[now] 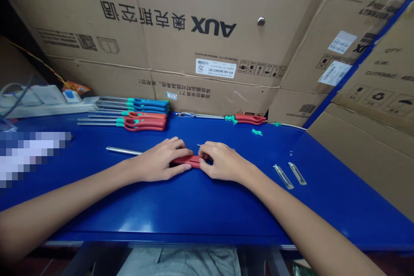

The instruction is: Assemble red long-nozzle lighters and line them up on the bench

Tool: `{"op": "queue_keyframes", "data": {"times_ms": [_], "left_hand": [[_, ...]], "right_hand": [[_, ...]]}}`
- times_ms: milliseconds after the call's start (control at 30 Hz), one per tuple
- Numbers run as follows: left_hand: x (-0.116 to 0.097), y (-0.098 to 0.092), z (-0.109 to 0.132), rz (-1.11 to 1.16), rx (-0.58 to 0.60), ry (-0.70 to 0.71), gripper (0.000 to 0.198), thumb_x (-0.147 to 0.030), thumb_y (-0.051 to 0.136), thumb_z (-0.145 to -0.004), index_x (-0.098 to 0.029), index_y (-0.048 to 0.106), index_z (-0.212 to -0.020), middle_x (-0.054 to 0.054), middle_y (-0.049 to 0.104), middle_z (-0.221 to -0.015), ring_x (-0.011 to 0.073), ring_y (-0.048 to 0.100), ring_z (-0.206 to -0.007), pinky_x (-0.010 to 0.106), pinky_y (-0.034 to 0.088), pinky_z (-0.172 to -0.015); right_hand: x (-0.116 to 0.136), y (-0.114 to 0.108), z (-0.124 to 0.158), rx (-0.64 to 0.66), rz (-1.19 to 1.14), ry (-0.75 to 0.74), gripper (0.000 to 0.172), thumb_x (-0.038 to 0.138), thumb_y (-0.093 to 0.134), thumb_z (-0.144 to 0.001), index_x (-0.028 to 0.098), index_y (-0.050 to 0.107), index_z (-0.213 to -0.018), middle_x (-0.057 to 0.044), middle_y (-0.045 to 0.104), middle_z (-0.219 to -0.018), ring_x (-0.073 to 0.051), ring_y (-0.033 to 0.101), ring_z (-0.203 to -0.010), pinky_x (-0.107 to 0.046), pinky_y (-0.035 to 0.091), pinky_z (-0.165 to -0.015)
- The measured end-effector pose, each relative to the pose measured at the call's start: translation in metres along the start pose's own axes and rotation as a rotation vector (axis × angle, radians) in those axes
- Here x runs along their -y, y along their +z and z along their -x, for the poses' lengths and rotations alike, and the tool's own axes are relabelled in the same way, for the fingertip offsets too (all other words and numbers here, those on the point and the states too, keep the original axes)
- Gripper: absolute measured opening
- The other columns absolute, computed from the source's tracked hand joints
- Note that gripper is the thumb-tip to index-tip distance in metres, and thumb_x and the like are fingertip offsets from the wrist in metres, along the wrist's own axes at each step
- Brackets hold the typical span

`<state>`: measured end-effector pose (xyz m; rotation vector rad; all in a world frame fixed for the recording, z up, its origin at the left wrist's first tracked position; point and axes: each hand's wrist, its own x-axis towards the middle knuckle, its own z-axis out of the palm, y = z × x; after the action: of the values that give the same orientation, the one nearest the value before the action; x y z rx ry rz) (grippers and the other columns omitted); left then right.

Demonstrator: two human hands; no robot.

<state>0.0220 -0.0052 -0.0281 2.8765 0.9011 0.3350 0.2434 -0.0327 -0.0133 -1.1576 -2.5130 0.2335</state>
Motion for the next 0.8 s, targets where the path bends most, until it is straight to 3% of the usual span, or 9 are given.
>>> {"op": "queue_keyframes", "data": {"times_ms": [200,400,667,800], "left_hand": [[0.0001,0.0003,0.0003,0.0,-0.018,0.007,0.037,-0.045,0.046,-0.094,-0.019,0.062,-0.114,0.008,0.057,-0.101,0.0243,0.05,-0.097,0.038,0.041,-0.084],[-0.0003,0.0005,0.0004,-0.011,-0.015,0.014,0.038,-0.046,0.044,-0.095,-0.019,0.062,-0.113,0.008,0.057,-0.101,0.024,0.05,-0.096,0.039,0.041,-0.085],[0.0007,0.001,0.0013,-0.007,-0.013,0.019,0.035,-0.043,0.046,-0.094,-0.018,0.062,-0.113,0.008,0.057,-0.103,0.0242,0.05,-0.097,0.039,0.04,-0.084],[0.001,0.0018,0.001,-0.019,-0.019,0.024,0.035,-0.043,0.046,-0.094,-0.018,0.061,-0.113,0.008,0.057,-0.103,0.024,0.05,-0.097,0.039,0.04,-0.084]], "right_hand": [[0.0017,-0.0012,0.0001,0.045,0.003,0.054,0.011,0.012,0.051,-0.084,0.017,0.06,-0.082,-0.004,0.064,-0.08,-0.014,0.054,-0.067,-0.025,0.04,-0.063],[0.0028,-0.0035,0.0019,0.143,0.099,0.078,0.02,0.023,0.041,-0.097,0.017,0.059,-0.093,-0.007,0.066,-0.092,-0.019,0.059,-0.083,-0.029,0.039,-0.073],[0.0055,-0.0005,-0.0011,0.15,0.254,0.093,0.026,0.027,0.036,-0.099,0.016,0.055,-0.085,-0.007,0.063,-0.082,-0.017,0.056,-0.071,-0.029,0.034,-0.065],[0.0047,-0.0011,-0.0006,0.11,0.183,0.08,0.027,0.027,0.04,-0.096,0.017,0.053,-0.074,-0.004,0.061,-0.075,-0.014,0.052,-0.065,-0.027,0.033,-0.062]]}}
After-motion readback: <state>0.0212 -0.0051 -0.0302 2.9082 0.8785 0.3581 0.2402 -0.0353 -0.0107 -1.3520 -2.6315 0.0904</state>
